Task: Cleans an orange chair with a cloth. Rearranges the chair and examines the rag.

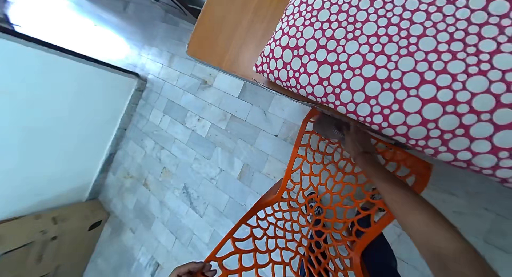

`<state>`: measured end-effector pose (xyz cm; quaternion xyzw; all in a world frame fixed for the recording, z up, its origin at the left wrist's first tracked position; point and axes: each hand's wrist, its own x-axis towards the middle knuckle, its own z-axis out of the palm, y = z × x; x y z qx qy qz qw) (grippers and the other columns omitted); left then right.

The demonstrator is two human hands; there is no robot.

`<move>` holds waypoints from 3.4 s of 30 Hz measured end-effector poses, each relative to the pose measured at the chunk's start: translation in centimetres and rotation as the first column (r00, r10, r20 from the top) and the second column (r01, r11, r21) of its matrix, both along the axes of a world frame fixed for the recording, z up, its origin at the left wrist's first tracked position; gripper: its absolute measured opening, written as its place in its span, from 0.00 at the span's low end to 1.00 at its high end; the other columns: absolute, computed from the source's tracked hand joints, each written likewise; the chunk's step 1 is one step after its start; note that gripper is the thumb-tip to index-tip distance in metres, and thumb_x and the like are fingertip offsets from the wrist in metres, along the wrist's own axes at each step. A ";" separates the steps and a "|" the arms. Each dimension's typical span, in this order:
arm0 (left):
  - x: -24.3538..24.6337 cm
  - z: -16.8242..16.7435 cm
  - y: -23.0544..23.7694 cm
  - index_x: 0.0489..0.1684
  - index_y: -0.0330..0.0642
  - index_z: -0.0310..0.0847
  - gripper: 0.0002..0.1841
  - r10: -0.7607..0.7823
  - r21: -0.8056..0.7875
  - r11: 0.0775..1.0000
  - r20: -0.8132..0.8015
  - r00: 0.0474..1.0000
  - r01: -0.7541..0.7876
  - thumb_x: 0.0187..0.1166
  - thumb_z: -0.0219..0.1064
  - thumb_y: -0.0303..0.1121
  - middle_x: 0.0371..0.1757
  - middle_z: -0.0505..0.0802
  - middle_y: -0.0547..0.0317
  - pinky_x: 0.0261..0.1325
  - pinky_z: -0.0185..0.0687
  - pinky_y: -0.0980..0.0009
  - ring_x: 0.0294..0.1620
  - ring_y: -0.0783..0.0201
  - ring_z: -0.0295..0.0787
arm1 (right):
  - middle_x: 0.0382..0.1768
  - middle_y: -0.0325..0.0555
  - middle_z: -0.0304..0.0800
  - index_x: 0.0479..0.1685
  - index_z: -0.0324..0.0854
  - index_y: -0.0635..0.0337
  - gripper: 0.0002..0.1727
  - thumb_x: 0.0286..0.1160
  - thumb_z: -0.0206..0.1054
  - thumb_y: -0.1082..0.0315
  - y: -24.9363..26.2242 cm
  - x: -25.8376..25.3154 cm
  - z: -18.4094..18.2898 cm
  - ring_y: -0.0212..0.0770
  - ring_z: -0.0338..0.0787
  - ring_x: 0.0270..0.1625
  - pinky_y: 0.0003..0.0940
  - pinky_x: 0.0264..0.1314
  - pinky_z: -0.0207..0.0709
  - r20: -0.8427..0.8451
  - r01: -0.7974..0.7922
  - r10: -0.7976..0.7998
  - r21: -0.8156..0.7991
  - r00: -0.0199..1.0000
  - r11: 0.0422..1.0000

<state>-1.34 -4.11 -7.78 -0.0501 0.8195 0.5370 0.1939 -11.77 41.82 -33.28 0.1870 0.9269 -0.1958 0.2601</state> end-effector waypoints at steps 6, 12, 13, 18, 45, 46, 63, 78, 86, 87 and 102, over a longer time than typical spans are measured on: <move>0.4 -0.2 0.5 0.49 0.53 0.84 0.20 0.067 0.030 0.997 0.002 0.998 -0.067 0.91 0.40 0.31 0.45 0.98 0.71 0.54 0.92 0.70 0.45 0.71 0.97 | 0.82 0.79 0.65 0.83 0.69 0.71 0.33 0.80 0.70 0.66 7.7 12.3 2.1 0.80 0.76 0.76 0.74 0.70 0.72 0.203 0.332 -0.374 0.215 0.905 0.919; 0.5 -0.1 1.0 0.49 0.55 0.86 0.21 0.101 0.043 0.994 -0.018 0.995 -0.100 0.90 0.40 0.29 0.44 0.99 0.72 0.53 0.93 0.72 0.44 0.72 0.97 | 0.76 0.77 0.75 0.79 0.70 0.76 0.30 0.81 0.67 0.66 3.5 9.1 0.0 0.71 0.75 0.80 0.67 0.80 0.66 0.258 0.482 -0.519 0.194 0.815 0.854; 0.5 0.0 1.0 0.48 0.55 0.86 0.21 0.103 0.038 0.994 -0.019 0.994 -0.102 0.90 0.40 0.29 0.44 0.98 0.72 0.53 0.93 0.72 0.44 0.72 0.97 | 0.77 0.76 0.74 0.80 0.70 0.72 0.30 0.80 0.66 0.68 1.2 7.5 -1.5 0.71 0.74 0.81 0.68 0.79 0.66 0.231 0.481 -0.501 0.141 0.834 0.865; 0.5 -0.2 0.5 0.49 0.56 0.86 0.21 0.084 0.027 0.996 -0.017 0.996 -0.084 0.91 0.41 0.32 0.45 0.99 0.70 0.53 0.93 0.71 0.44 0.70 0.97 | 0.89 0.71 0.56 0.89 0.60 0.68 0.33 0.83 0.61 0.73 -12.2 -2.3 0.6 0.69 0.72 0.83 0.62 0.75 0.75 0.142 0.490 -0.470 -0.180 0.871 0.853; 0.1 0.1 1.5 0.44 0.44 0.81 0.21 0.150 -0.013 0.989 -0.017 0.989 -0.150 0.83 0.36 0.23 0.39 0.98 0.70 0.44 0.94 0.73 0.37 0.71 0.97 | 0.79 0.74 0.69 0.93 0.56 0.55 0.38 0.81 0.60 0.78 -12.2 13.9 0.1 0.73 0.80 0.74 0.62 0.69 0.80 0.269 0.143 -0.090 -0.186 0.959 0.972; 0.0 0.1 1.6 0.43 0.44 0.80 0.21 0.152 -0.015 0.988 -0.014 0.988 -0.152 0.82 0.36 0.23 0.39 0.98 0.70 0.43 0.94 0.74 0.36 0.71 0.96 | 0.81 0.73 0.68 0.95 0.53 0.52 0.38 0.84 0.57 0.78 -14.8 15.0 0.5 0.72 0.79 0.76 0.62 0.71 0.79 0.326 0.061 0.033 -0.275 0.945 0.959; 0.0 0.4 3.6 0.51 0.32 0.76 0.16 0.339 -0.158 0.927 -0.032 0.940 -0.340 0.84 0.40 0.25 0.42 0.94 0.63 0.38 0.93 0.74 0.32 0.72 0.94 | 0.79 0.62 0.77 0.82 0.77 0.51 0.31 0.78 0.64 0.82 0.6 20.4 -0.1 0.72 0.72 0.81 0.73 0.76 0.65 0.107 -0.148 0.143 0.038 0.984 0.988; 9.4 1.1 10.5 0.92 0.38 0.37 0.34 0.604 -0.404 0.693 -0.129 0.787 -0.598 0.89 0.53 0.32 0.75 0.69 0.40 0.46 0.86 0.71 0.54 0.67 0.85 | 0.88 0.68 0.60 0.96 0.54 0.46 0.42 0.81 0.52 0.85 -10.0 30.7 0.8 0.74 0.65 0.86 0.68 0.81 0.66 0.212 -0.326 0.480 -0.502 0.851 0.801; 9.3 0.8 10.5 0.90 0.36 0.41 0.32 0.593 -0.389 0.696 -0.160 0.789 -0.603 0.88 0.53 0.28 0.62 0.84 0.48 0.38 0.86 0.77 0.43 0.73 0.90 | 0.82 0.62 0.74 0.78 0.79 0.63 0.27 0.80 0.57 0.84 0.6 27.7 -1.0 0.69 0.74 0.81 0.65 0.81 0.66 -0.077 -0.598 0.619 -0.375 0.781 0.708; 9.3 0.8 10.6 0.90 0.36 0.42 0.32 0.594 -0.386 0.698 -0.159 0.788 -0.604 0.88 0.53 0.28 0.61 0.85 0.48 0.38 0.87 0.77 0.43 0.73 0.91 | 0.83 0.61 0.73 0.79 0.78 0.62 0.27 0.80 0.57 0.85 3.1 26.1 -0.4 0.68 0.73 0.82 0.65 0.81 0.65 -0.053 -0.593 0.614 -0.335 0.788 0.732; 9.0 0.7 11.2 0.87 0.34 0.48 0.29 0.641 -0.359 0.668 -0.166 0.749 -0.651 0.88 0.54 0.24 0.61 0.87 0.46 0.43 0.87 0.75 0.45 0.71 0.91 | 0.83 0.70 0.67 0.86 0.66 0.67 0.34 0.77 0.64 0.83 0.6 22.7 0.7 0.74 0.76 0.78 0.66 0.71 0.77 0.173 -0.143 0.162 -0.119 0.971 0.983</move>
